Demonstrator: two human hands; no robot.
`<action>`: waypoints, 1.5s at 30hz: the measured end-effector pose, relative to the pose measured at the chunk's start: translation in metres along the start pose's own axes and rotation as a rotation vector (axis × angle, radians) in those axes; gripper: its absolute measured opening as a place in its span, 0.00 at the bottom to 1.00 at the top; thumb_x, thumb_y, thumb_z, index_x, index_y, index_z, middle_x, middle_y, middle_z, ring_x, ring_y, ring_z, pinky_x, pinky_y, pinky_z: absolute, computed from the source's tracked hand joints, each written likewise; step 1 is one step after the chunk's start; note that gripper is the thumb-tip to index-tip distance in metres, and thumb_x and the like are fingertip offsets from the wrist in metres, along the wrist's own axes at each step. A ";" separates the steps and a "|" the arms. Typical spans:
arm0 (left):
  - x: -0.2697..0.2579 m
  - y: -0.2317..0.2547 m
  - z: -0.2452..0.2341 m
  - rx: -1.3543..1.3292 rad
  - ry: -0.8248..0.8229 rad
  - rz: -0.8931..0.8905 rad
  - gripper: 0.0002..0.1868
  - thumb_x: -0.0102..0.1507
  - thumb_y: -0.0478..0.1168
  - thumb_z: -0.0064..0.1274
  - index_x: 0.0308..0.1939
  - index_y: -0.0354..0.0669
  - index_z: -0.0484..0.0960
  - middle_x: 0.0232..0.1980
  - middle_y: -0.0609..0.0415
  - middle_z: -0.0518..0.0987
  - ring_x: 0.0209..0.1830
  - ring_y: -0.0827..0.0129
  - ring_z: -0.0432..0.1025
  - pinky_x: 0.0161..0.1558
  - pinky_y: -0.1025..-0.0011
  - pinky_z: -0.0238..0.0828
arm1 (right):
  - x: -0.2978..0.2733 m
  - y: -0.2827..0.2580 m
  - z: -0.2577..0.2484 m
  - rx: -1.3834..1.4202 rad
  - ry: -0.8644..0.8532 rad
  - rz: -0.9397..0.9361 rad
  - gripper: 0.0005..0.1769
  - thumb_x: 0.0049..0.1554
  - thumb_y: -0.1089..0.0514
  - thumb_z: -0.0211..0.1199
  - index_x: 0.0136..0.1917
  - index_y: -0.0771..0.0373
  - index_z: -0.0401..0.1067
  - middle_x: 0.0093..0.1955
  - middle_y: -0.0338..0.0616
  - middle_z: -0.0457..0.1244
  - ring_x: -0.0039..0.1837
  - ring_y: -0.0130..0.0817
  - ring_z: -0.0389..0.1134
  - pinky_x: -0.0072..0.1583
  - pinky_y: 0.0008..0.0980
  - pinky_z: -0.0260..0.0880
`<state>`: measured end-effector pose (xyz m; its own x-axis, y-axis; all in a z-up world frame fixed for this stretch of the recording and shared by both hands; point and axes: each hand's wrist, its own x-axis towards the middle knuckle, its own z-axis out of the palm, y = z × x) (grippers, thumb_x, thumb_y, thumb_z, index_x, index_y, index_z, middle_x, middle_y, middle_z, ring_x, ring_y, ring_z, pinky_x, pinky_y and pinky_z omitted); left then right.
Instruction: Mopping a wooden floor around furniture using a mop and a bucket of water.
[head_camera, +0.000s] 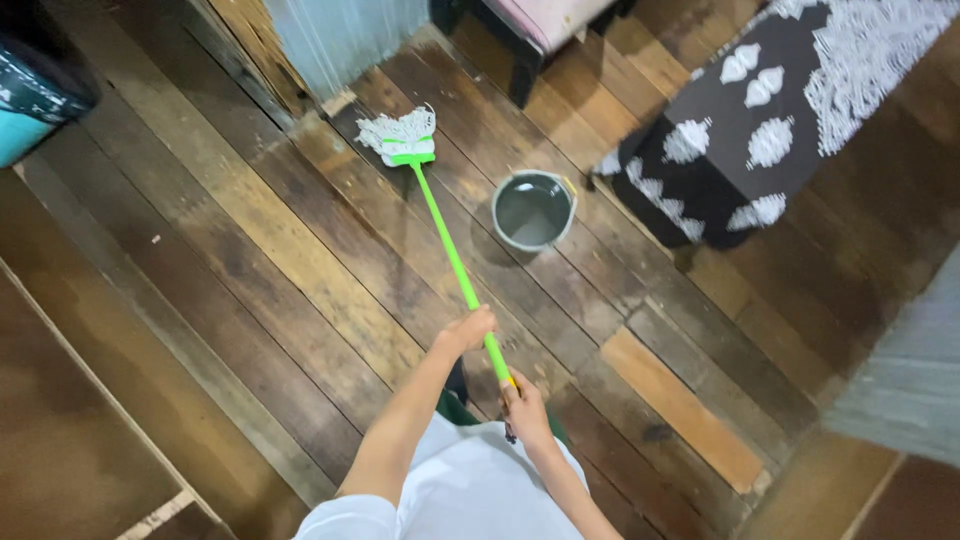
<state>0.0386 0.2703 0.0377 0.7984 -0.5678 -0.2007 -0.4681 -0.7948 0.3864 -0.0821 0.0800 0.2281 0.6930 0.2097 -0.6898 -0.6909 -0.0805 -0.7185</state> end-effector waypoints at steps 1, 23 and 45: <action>0.000 0.011 0.011 0.006 0.004 0.000 0.03 0.54 0.34 0.58 0.28 0.49 0.84 0.38 0.51 0.82 0.49 0.56 0.74 0.61 0.62 0.69 | -0.007 0.011 -0.008 0.000 -0.002 -0.007 0.22 0.65 0.55 0.53 0.71 0.56 0.70 0.32 0.32 0.56 0.26 0.20 0.51 0.28 0.24 0.50; -0.045 0.253 0.147 0.090 -0.073 -0.026 0.08 0.57 0.33 0.56 0.38 0.47 0.87 0.44 0.51 0.83 0.55 0.56 0.77 0.57 0.60 0.77 | -0.158 0.195 -0.159 -0.376 0.082 -0.202 0.23 0.63 0.53 0.56 0.70 0.58 0.69 0.36 0.43 0.66 0.35 0.30 0.65 0.40 0.33 0.67; 0.018 -0.002 0.030 0.048 -0.210 -0.096 0.07 0.57 0.34 0.55 0.37 0.45 0.88 0.46 0.50 0.81 0.58 0.57 0.72 0.57 0.63 0.75 | 0.005 0.014 0.024 -0.456 0.252 -0.183 0.20 0.62 0.54 0.57 0.66 0.60 0.70 0.35 0.42 0.67 0.38 0.30 0.70 0.43 0.32 0.70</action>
<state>0.0428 0.2550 0.0066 0.7458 -0.5174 -0.4197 -0.4153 -0.8536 0.3143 -0.0931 0.1036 0.2169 0.8599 0.0244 -0.5099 -0.4342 -0.4904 -0.7556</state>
